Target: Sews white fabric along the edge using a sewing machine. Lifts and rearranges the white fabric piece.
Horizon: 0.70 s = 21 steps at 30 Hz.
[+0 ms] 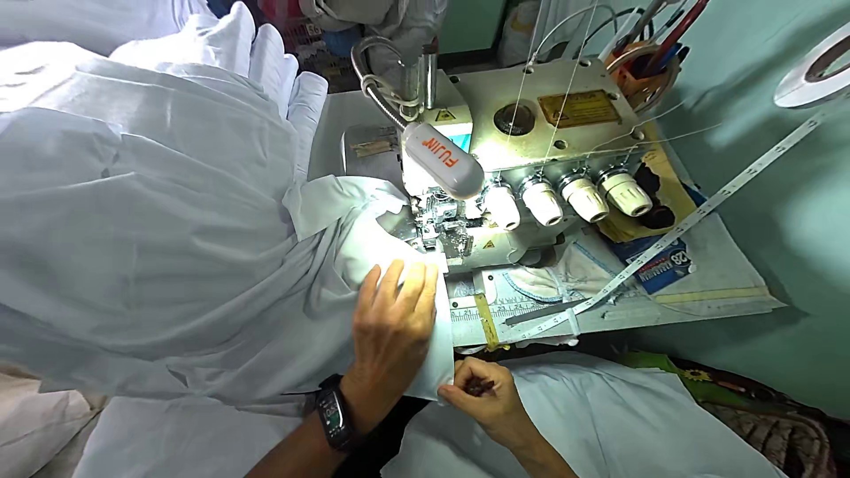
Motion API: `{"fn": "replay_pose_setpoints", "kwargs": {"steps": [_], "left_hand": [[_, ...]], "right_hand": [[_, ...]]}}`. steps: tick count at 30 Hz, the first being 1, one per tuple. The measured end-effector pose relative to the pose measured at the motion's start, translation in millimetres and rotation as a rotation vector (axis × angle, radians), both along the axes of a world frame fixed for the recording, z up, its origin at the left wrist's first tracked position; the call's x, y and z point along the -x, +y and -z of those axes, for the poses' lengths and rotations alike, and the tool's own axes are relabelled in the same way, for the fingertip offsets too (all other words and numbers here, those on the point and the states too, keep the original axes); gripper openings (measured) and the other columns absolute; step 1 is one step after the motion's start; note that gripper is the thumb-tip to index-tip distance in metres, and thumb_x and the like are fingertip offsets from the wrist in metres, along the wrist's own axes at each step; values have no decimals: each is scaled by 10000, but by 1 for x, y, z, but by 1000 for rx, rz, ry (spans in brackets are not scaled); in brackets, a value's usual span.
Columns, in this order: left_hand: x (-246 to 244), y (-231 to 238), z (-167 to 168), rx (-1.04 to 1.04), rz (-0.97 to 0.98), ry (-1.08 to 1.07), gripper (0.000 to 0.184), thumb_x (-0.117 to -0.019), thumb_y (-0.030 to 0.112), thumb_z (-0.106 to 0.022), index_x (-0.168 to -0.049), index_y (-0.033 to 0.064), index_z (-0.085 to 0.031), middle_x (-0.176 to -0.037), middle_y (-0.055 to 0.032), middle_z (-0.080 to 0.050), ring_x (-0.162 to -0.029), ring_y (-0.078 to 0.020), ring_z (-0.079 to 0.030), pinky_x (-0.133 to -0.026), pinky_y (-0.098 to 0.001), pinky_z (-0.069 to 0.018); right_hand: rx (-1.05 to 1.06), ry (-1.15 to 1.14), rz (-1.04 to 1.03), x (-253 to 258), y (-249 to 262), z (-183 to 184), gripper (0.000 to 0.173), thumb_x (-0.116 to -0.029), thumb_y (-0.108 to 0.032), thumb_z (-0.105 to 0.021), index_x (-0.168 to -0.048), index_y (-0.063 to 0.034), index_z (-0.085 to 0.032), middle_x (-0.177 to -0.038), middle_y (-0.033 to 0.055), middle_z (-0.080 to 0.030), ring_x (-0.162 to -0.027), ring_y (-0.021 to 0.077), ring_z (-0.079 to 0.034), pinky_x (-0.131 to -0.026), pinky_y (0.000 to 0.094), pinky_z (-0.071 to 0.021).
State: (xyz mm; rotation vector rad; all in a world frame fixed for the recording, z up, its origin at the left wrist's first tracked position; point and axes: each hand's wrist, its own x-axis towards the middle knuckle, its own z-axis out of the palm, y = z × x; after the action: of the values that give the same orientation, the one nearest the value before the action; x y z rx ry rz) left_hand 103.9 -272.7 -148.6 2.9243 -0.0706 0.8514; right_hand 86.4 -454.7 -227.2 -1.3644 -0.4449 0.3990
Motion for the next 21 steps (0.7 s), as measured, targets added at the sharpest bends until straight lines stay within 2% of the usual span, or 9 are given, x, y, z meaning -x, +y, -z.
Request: {"fn": "replay_pose_setpoints", "kwargs": {"steps": [3,5,7,11,14,16,17,19,21], "left_hand": [[-5,6,11,107,20,26,313,-1020,122,-497,-1200,55,-744,-1278,-114,-714,-1257,-344,-635,-1049,-568,-453],[-11,19,6,193,92,69,334,-1040,138,-462,-1214,39,-729,-1336,-122,-683,-1322,-336,-592,-1101,-612,-397],[-15,32,-3,238,155,139,356,-1053,166,-440,-1227,6,-706,-1360,-129,-668,-1344,-309,-578,-1122,-591,-384],[-35,58,-19,300,248,275,325,-1035,135,-434,-1164,-41,-675,-1272,-192,-687,-1300,-348,-599,-1113,-578,-391],[-58,75,-24,375,260,287,248,-1027,95,-424,-1094,-29,-628,-1040,-191,-673,-1054,-341,-653,-1027,-545,-429],[-60,82,-22,453,232,227,257,-1032,97,-458,-1137,-71,-621,-1103,-232,-667,-1096,-352,-642,-1005,-499,-471],[-53,82,-20,452,225,171,266,-1035,115,-476,-1170,-73,-608,-1193,-231,-658,-1184,-343,-620,-1062,-487,-450],[-26,66,-15,433,291,24,367,-1005,232,-533,-1170,-88,-604,-1353,-259,-601,-1369,-371,-515,-1198,-565,-294],[7,42,4,403,349,-61,538,-989,549,-556,-1168,42,-562,-1403,-191,-567,-1424,-296,-455,-1226,-539,-242]], "right_hand": [[0,38,77,-3,9,-11,145,-828,-56,-747,-861,-135,-630,-696,-135,-615,-589,-98,-538,-550,80,-455],[-22,-10,71,-2,14,-21,154,-838,-56,-746,-893,-131,-623,-709,-131,-622,-605,-101,-552,-564,78,-470],[-37,-59,51,-1,19,-25,150,-853,-74,-748,-890,-120,-610,-706,-127,-606,-610,-112,-537,-568,64,-457],[-27,-19,153,-14,36,-30,187,-799,-31,-758,-839,-133,-606,-683,-136,-587,-568,-91,-520,-536,83,-451],[-105,62,209,-29,52,-36,228,-782,26,-745,-826,-140,-596,-695,-110,-609,-546,-47,-539,-513,129,-483],[-175,130,240,-33,59,-42,246,-766,69,-738,-806,-128,-596,-671,-81,-623,-520,-18,-553,-505,153,-506],[-222,155,252,-33,60,-47,248,-756,92,-736,-789,-114,-603,-663,-62,-632,-513,-3,-561,-507,162,-519],[-292,159,242,-33,59,-61,237,-762,112,-727,-790,-98,-620,-685,-41,-654,-540,11,-595,-534,172,-550],[-312,145,241,-34,55,-70,227,-773,113,-724,-796,-93,-631,-702,-31,-668,-568,22,-624,-553,178,-564]]}}
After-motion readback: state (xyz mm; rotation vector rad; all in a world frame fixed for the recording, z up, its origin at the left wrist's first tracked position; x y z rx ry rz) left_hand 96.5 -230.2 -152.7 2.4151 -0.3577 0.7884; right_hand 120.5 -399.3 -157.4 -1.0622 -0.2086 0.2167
